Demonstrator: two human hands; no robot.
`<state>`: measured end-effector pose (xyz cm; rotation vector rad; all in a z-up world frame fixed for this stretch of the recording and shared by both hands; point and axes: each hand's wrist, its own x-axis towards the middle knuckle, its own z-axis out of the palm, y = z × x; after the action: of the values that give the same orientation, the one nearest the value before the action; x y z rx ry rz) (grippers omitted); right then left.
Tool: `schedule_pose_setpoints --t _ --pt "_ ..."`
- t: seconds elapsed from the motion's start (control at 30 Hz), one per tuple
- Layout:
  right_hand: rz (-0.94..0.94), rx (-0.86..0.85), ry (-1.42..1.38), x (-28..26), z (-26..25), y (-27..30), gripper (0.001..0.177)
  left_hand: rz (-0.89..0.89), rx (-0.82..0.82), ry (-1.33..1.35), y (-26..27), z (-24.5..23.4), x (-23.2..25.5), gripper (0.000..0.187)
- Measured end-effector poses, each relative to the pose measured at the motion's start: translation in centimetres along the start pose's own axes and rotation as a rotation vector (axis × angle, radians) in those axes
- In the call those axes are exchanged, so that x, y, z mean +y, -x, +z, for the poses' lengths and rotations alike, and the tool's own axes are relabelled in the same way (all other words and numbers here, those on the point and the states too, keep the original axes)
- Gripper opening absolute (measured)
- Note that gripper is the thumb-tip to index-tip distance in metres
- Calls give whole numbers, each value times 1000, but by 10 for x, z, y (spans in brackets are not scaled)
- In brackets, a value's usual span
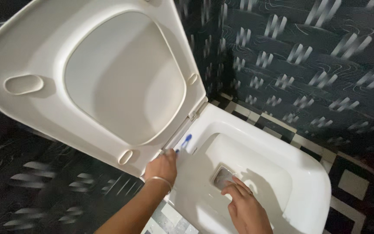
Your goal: The person scrubs the toilet bowl and seat with a toothbrush, then wipes the closed toilet lid with a sponge. The person handles a toothbrush and a sponge during the cleaning process.
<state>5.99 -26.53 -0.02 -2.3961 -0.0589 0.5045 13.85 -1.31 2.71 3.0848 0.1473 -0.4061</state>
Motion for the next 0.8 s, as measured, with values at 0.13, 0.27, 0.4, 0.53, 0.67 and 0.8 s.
schedule_pose_setpoints --t 0.13,0.27,0.4,0.53,0.67,0.8 --pt "-13 3 57 5 -9 -9 49 28 -40 52 -23 -3 15 30" --pt "32 -35 40 12 -15 -11 44 84 -112 -106 -16 -3 19 23" --pt "38 -13 66 17 -14 -10 43 122 -72 -124 -5 -1 4 19" --pt "-10 15 44 21 -14 -11 41 209 -227 -277 16 2 -2 21" --pt "-42 -1 7 30 -11 -10 39 211 -214 -314 8 -3 6 25" --pt "-45 -7 24 36 -8 -6 43 230 -69 -247 -36 -14 24 24"
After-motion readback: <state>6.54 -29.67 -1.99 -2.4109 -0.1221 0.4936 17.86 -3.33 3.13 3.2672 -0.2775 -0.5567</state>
